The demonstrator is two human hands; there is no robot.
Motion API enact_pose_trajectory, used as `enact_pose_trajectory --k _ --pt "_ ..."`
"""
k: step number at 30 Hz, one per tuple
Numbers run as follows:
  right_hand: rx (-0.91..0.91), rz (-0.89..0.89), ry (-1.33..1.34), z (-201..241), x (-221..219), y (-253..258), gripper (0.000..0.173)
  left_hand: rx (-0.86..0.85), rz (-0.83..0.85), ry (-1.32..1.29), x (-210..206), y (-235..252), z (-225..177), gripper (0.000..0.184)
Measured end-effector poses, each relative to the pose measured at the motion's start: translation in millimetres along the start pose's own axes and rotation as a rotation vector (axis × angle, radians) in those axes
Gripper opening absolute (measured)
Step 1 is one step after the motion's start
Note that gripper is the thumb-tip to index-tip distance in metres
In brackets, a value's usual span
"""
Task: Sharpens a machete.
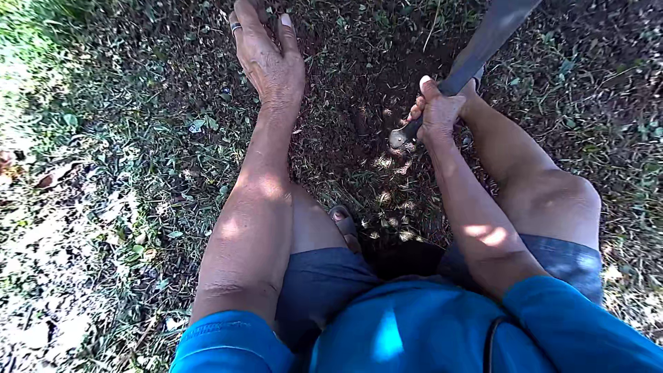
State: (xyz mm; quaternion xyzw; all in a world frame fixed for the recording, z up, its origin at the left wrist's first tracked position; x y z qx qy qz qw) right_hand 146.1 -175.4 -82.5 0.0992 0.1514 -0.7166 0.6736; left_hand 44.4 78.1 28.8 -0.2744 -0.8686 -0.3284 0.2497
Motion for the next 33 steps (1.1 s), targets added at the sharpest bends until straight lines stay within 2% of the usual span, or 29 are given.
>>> enact_pose_trajectory --k 2,3,5,6,8,11,14,18,21,24,26,27,28,30,32,33 --pt "-0.149 -0.006 -0.128 -50 11 -15 0.023 -0.026 0.008 -0.013 -2 -1 -5 0.045" --pt "-0.283 0.041 -0.310 -85 26 -28 0.019 -0.051 -0.002 -0.014 -4 -1 -7 0.045" --pt "-0.599 0.288 -0.814 -147 62 -61 0.020 -0.097 -0.001 -0.007 -7 -3 -9 0.046" --pt "-0.681 0.444 -1.032 -165 75 -75 0.021 -0.102 0.015 0.003 -9 -5 -11 0.046" --pt "-0.783 0.615 -1.220 -168 77 -94 0.025 -0.094 0.048 0.018 -11 -5 -15 0.046" --pt "-0.703 0.637 -1.324 -157 89 -91 0.026 -0.094 0.071 0.011 -16 -6 -16 0.046" --pt "-0.582 0.619 -1.333 -140 98 -72 0.029 -0.102 0.083 0.000 -20 -3 -22 0.045" --pt "-0.382 0.447 -1.070 -103 71 -40 0.026 -0.123 0.033 -0.031 -18 -4 -21 0.043" --pt "-0.146 0.225 -0.563 -56 44 -16 0.012 -0.135 0.003 -0.056 -10 -4 -13 0.043" --pt "-0.046 0.061 -0.073 -6 18 -3 0.025 -0.078 -0.015 -0.068 -2 -2 -4 0.043" --pt "-0.018 -0.029 0.089 -3 2 -3 0.027 -0.055 -0.032 -0.085 0 -1 0 0.043" --pt "-0.023 -0.053 0.117 -16 -4 -7 0.026 -0.048 -0.035 -0.090 1 -1 0 0.043" --pt "-0.068 -0.057 0.092 -41 -5 -12 0.026 -0.044 -0.034 -0.090 0 -1 -2 0.043" --pt "-0.336 0.029 -0.184 -114 10 -35 0.021 -0.043 -0.023 -0.085 -1 -2 -4 0.042" --pt "-0.680 0.297 -0.747 -180 44 -65 0.015 -0.057 0.002 -0.068 -3 -5 -5 0.043" --pt "-0.780 0.472 -1.007 -196 56 -79 0.019 -0.057 0.013 -0.056 -4 -7 -5 0.042"
Point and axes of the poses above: each hand's wrist, its own y-axis towards the middle knuckle, its own x-axis out of the back of the hand, z = x × y, the point moved 5 cm from there along y, towards the middle knuckle, and after that the axes turned 2 degrees about y, right-handed, at the moved point
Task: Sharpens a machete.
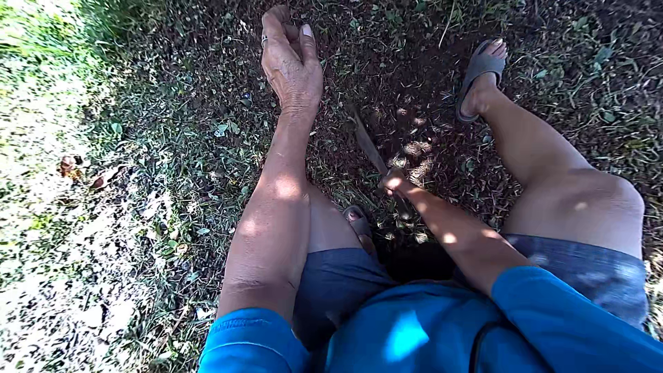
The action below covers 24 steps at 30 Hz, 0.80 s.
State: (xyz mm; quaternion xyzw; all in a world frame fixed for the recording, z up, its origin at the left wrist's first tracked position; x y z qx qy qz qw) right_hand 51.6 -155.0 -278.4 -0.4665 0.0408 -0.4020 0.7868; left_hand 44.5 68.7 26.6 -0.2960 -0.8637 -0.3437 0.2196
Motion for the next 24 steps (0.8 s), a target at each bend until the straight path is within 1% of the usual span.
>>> enact_pose_trajectory --k 1,2,4,6,8,10,12,14,17,18,19,20,21,22,23,24 --pt "-0.019 0.083 -0.213 -8 -10 -6 0.025 0.000 0.011 0.014 -1 0 0 0.042" --pt "0.017 0.153 -0.355 -7 -19 -21 0.030 -0.005 0.020 0.028 0 2 -1 0.042" --pt "0.153 0.233 -0.573 0 -22 -52 0.033 -0.016 0.032 0.024 -1 1 -3 0.042" --pt "0.231 0.275 -0.685 3 -26 -65 0.031 -0.027 0.026 0.009 -3 2 -4 0.040" --pt "0.269 0.260 -0.692 8 -27 -68 0.031 -0.028 -0.008 0.015 1 3 -5 0.036" --pt "0.317 0.143 -0.599 17 -14 -63 0.029 -0.009 -0.036 0.024 7 2 -3 0.034" --pt "0.312 -0.001 -0.517 43 11 -63 0.031 -0.002 -0.071 0.023 12 1 1 0.033" --pt "0.403 -0.166 -0.333 73 45 -71 0.032 0.009 -0.092 0.026 16 2 4 0.032" --pt "0.639 -0.383 0.123 100 84 -78 0.021 0.024 -0.104 0.029 18 4 7 0.031" --pt "0.740 -0.408 0.306 109 90 -81 0.022 0.028 -0.104 0.038 18 4 8 0.030" --pt "0.829 -0.393 0.499 116 91 -85 0.026 0.030 -0.097 0.045 17 5 7 0.030" --pt "0.865 -0.357 0.653 121 86 -87 0.029 0.029 -0.089 0.054 17 6 7 0.030" --pt "0.839 -0.335 0.739 121 77 -85 0.029 0.025 -0.085 0.053 16 6 5 0.030" --pt "0.759 -0.328 0.752 113 65 -79 0.027 0.019 -0.084 0.050 14 5 4 0.030" --pt "0.636 -0.323 0.685 99 49 -69 0.024 0.016 -0.065 0.049 11 5 0 0.031" --pt "0.487 -0.298 0.537 77 33 -55 0.021 0.014 -0.039 0.053 8 3 -6 0.032"
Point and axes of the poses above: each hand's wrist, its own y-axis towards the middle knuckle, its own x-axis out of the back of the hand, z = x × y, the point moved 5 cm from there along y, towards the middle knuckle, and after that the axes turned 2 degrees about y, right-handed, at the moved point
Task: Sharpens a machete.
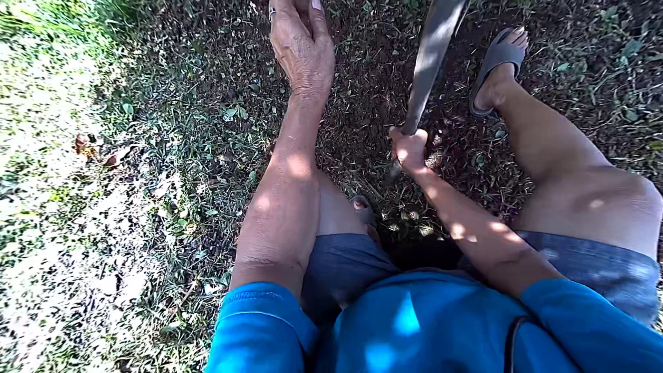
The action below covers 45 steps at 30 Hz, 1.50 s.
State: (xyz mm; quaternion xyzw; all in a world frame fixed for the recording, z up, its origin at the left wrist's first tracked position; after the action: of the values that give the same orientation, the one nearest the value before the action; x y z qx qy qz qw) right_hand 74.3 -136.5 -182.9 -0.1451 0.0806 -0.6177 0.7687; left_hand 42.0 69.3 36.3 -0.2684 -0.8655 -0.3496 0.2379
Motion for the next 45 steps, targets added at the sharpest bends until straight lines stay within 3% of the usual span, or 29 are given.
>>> enact_pose_trajectory --k 2,4,7,9,11,14,19,22,25,27,28,30,34,37,42,45 --pt "-0.296 0.247 -0.429 -65 -5 -14 0.029 -0.052 0.068 0.029 -9 -8 -19 0.033" --pt "-0.458 0.524 -0.851 -98 -8 -33 0.034 -0.152 0.221 0.032 -25 -26 -48 0.040" --pt "-0.433 0.623 -1.009 -93 -7 -44 0.031 -0.351 0.472 -0.007 -47 -52 -92 0.044" --pt "-0.355 0.601 -1.002 -83 8 -36 0.032 -0.400 0.524 -0.016 -55 -60 -100 0.043" --pt "-0.231 0.537 -0.957 -66 22 -20 0.031 -0.358 0.543 0.017 -55 -53 -95 0.045" --pt "-0.108 0.360 -0.782 -14 32 -5 0.029 -0.247 0.425 0.025 -41 -31 -71 0.042" --pt "0.209 0.036 0.059 50 48 15 0.019 -0.046 0.205 -0.033 -9 -7 -23 0.024" --pt "0.160 -0.050 0.286 39 49 15 0.025 0.020 0.120 -0.017 -1 1 -5 0.020" --pt "-0.203 0.029 -0.185 -51 59 -5 0.022 0.037 0.122 -0.014 -8 3 -5 0.021" --pt "-0.468 0.290 -0.661 -114 68 -29 0.031 0.018 0.155 0.008 -13 1 -11 0.025" --pt "-0.518 0.426 -0.851 -129 69 -41 0.035 0.004 0.174 0.023 -16 -1 -13 0.028" --pt "-0.500 0.538 -0.977 -133 68 -53 0.040 -0.027 0.193 0.048 -19 0 -16 0.031" --pt "-0.385 0.488 -1.010 -101 86 -34 0.038 -0.051 0.172 0.049 -21 -2 -14 0.030" --pt "-0.239 0.323 -0.807 -74 87 -6 0.034 -0.064 0.144 0.029 -16 0 -12 0.029" --pt "0.026 0.061 0.083 15 58 13 0.020 -0.035 0.039 0.026 0 -1 0 0.022" --pt "0.045 0.015 0.329 34 49 12 0.023 -0.055 -0.004 -0.042 4 1 4 0.017"
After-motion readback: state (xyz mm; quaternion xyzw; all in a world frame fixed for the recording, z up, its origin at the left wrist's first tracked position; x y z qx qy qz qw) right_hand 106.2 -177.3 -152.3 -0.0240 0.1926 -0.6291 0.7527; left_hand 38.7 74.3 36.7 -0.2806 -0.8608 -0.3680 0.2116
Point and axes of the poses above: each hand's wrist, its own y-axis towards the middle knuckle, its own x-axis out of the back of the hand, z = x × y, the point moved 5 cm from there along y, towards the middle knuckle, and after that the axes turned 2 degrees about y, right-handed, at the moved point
